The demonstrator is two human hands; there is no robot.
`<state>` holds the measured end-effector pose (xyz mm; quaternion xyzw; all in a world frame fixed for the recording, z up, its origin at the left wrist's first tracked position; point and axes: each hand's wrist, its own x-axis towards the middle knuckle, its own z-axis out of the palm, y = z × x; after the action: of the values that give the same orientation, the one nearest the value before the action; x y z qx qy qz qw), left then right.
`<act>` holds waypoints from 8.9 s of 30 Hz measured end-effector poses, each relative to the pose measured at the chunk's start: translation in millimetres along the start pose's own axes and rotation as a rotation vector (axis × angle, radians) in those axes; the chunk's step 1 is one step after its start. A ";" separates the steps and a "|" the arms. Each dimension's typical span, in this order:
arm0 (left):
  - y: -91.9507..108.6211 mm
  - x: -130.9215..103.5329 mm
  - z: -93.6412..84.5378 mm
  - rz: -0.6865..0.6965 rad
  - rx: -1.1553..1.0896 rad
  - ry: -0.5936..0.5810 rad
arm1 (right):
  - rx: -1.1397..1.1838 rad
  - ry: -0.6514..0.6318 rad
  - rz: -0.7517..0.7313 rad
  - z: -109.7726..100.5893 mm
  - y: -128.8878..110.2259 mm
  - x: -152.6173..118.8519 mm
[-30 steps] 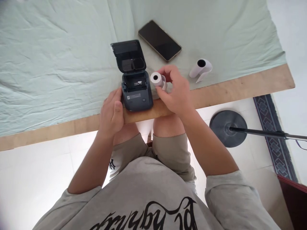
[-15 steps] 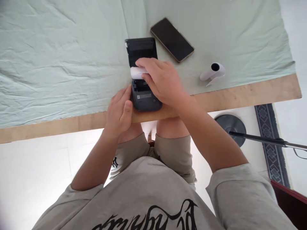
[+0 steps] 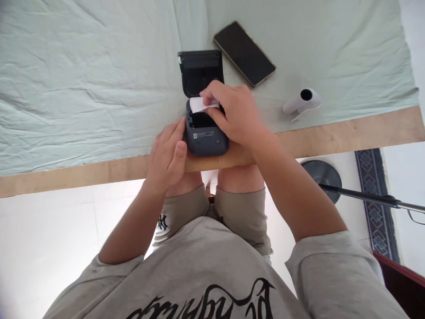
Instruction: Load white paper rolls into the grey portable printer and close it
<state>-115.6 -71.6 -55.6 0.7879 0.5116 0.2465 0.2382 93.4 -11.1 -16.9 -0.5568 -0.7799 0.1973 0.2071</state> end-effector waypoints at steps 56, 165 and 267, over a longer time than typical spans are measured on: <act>-2.5 0.0 2.6 0.041 0.015 0.029 | -0.180 0.351 -0.279 14.6 -8.8 -33.3; -4.1 45.4 -9.4 0.060 -0.080 0.060 | 0.472 0.499 0.109 46.3 28.5 -61.3; 2.3 2.8 -1.1 -0.051 0.052 -0.014 | -0.311 -0.386 0.207 -20.5 -30.2 37.8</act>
<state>-113.8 -69.8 -52.9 0.7823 0.5361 0.2215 0.2272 69.6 17.3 20.4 -0.6108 -0.7648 0.1976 -0.0546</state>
